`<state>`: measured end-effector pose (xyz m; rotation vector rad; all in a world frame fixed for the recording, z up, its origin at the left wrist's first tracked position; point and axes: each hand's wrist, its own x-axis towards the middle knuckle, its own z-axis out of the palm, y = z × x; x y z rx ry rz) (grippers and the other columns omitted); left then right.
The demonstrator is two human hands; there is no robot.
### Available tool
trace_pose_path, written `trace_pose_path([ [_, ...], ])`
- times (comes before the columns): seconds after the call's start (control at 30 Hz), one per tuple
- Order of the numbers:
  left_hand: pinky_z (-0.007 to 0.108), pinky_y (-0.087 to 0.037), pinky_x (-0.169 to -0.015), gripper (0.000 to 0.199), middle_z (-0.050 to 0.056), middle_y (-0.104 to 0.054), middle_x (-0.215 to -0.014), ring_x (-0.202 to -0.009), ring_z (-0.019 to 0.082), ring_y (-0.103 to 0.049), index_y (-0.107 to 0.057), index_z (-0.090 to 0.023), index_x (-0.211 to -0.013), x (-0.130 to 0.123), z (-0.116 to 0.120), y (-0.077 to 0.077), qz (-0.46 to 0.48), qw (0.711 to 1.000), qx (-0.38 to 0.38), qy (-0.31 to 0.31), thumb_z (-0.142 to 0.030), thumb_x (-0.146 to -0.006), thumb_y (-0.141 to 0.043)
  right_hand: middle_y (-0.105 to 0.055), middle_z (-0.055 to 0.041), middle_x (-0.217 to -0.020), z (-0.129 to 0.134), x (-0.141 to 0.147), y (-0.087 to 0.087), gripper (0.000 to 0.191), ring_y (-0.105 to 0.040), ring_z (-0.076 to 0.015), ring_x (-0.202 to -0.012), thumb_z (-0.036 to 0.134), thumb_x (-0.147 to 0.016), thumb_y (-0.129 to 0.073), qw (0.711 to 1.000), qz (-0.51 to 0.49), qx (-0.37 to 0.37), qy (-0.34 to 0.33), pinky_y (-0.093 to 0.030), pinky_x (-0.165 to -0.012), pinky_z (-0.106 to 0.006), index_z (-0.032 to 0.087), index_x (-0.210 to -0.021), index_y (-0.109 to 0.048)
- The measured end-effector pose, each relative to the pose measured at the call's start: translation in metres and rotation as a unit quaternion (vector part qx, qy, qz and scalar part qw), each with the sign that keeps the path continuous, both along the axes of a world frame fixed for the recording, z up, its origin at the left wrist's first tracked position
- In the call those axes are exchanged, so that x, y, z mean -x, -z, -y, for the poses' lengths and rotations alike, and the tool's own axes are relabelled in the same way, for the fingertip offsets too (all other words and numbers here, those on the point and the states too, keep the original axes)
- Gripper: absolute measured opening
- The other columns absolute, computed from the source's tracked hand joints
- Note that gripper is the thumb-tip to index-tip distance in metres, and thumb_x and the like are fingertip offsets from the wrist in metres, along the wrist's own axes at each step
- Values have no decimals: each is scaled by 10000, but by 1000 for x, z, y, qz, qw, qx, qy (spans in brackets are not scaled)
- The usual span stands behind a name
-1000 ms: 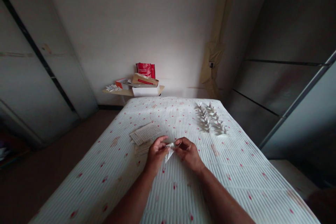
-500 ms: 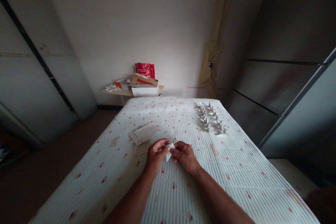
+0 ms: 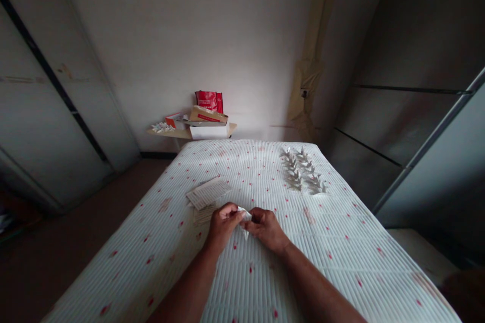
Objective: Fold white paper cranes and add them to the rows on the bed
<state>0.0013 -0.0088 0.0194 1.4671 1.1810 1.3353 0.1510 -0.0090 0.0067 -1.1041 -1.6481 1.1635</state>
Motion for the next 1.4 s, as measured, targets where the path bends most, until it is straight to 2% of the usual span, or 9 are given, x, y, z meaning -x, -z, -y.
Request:
trace_pose_path([
  [0.3,185,-374,-553,186,-40,-543,-591,-576,94,-493,-579,-145,-694,-2,-1,2,72,996,43,38,-321,-674,-638,-406,66,-488,-2,4,1,336,-381,-62,-425,439,-694,-642,997,-68,32,-19,-301,-409,-188,174,-574,-473],
  [0.6,200,-395,-589,202,-20,-593,-639,-614,115,-535,-588,-149,-723,-1,0,0,75,995,52,30,-334,-667,-646,-427,60,-489,2,5,-3,293,-378,-65,-431,394,-734,-595,998,-56,25,-23,-286,-423,-191,172,-583,-476],
  [0.7,204,-404,-600,253,-33,-583,-656,-625,112,-539,-552,-168,-793,-4,-3,3,100,993,51,19,-327,-638,-673,-383,65,-491,1,5,-4,263,-353,-65,-445,333,-746,-560,999,-7,-29,28,-258,-433,-191,179,-565,-448],
  [0.77,196,-393,-577,274,-56,-539,-617,-591,98,-514,-506,-180,-745,-6,-5,6,105,994,32,-9,-325,-610,-696,-363,66,-506,1,5,-5,217,-349,-67,-463,263,-737,-547,992,54,-85,78,-242,-446,-192,180,-566,-441],
  [0.87,185,-328,-487,312,-79,-430,-501,-483,69,-420,-440,-179,-591,-6,-5,9,62,997,36,-38,-358,-612,-695,-413,53,-542,3,5,-6,137,-397,-75,-492,180,-727,-518,965,156,-171,125,-256,-480,-194,176,-599,-469],
  [0.93,191,-291,-448,314,-77,-406,-456,-441,66,-383,-455,-172,-557,-7,-3,9,41,997,65,-28,-385,-637,-672,-482,36,-593,5,5,-8,85,-444,-82,-515,157,-736,-510,942,214,-216,141,-267,-500,-196,174,-653,-507],
  [1.13,223,-429,-629,214,-7,-606,-675,-674,135,-568,-573,-158,-740,-7,1,2,119,990,58,51,-332,-652,-660,-593,-12,-740,10,5,-15,76,-521,-105,-573,217,-831,-510,869,348,-310,166,-272,-521,-216,181,-788,-560],
  [1.3,234,-409,-528,302,-7,-567,-574,-548,126,-530,-569,-153,-677,-6,1,5,112,991,57,44,-441,-760,-533,-583,-23,-709,10,6,-19,104,-504,-137,-612,193,-853,-499,799,427,-395,153,-287,-574,-257,188,-768,-559],
  [1.4,231,-389,-493,275,-29,-533,-530,-515,124,-528,-539,-160,-650,-6,-1,9,168,982,84,24,-423,-715,-588,-568,-28,-696,10,6,-20,124,-490,-151,-642,173,-851,-486,789,432,-415,135,-297,-601,-277,185,-749,-554],
])
